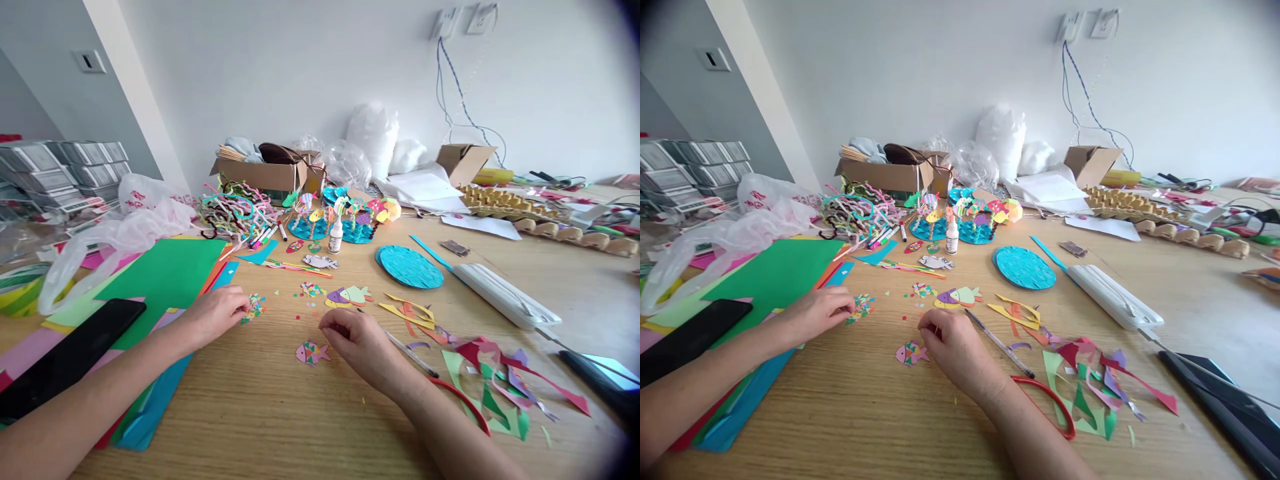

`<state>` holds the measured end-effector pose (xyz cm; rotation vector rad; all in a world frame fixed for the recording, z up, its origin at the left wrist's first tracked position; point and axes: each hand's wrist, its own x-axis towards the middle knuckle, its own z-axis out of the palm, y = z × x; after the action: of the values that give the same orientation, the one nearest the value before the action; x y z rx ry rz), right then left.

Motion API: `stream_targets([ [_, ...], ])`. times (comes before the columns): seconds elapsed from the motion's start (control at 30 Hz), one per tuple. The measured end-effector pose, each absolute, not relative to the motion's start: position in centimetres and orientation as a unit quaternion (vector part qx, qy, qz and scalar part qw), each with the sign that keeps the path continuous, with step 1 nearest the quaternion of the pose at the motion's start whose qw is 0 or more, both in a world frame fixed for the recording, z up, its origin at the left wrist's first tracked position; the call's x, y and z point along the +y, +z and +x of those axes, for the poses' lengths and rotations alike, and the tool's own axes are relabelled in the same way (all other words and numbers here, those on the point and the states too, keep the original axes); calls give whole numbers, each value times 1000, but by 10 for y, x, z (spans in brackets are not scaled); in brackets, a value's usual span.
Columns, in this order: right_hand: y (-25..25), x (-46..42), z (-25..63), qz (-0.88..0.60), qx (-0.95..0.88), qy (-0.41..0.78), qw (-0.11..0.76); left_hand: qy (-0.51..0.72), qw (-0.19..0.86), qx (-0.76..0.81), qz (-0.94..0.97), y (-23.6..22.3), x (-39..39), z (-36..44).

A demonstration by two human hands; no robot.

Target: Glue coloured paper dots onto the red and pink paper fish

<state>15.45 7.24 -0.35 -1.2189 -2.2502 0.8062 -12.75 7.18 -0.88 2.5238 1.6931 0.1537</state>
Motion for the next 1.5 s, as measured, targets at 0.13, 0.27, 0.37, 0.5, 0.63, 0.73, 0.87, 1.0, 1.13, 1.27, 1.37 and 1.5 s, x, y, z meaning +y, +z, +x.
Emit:
stream_targets([
  [0.13, -4, 73, 155, -444, -815, 298, 222, 35, 40, 533, 845, -12, 72, -127],
  [0.27, -4, 73, 156, -441, -816, 299, 225, 26, 28, 516, 856, -13, 74, -124],
  [0.37, -4, 73, 156, -439, -817, 300, 224, 20, 23, 510, 860, -13, 76, -121],
  [0.5, -4, 73, 155, -436, -818, 298, 227, 14, 22, 510, 860, -15, 78, -122],
  [0.63, -5, 72, 156, -432, -820, 299, 226, 11, 24, 518, 855, -11, 79, -125],
  [0.73, -6, 72, 157, -431, -822, 296, 225, 8, 26, 523, 852, -5, 78, -125],
  [0.87, -6, 72, 156, -425, -826, 292, 229, -3, 27, 520, 854, -5, 75, -121],
  [1.0, -5, 72, 155, -429, -823, 294, 229, -7, 17, 524, 851, -10, 74, -117],
  [1.13, -4, 72, 155, -431, -822, 295, 226, -5, 24, 532, 846, -10, 76, -117],
  [1.27, -4, 72, 155, -433, -823, 293, 224, 6, 42, 558, 829, -4, 78, -120],
  [1.37, -5, 72, 155, -426, -827, 292, 222, 12, 52, 574, 817, 1, 79, -123],
  [1.5, -6, 73, 156, -418, -831, 290, 224, 5, 69, 561, 825, 3, 77, -123],
])
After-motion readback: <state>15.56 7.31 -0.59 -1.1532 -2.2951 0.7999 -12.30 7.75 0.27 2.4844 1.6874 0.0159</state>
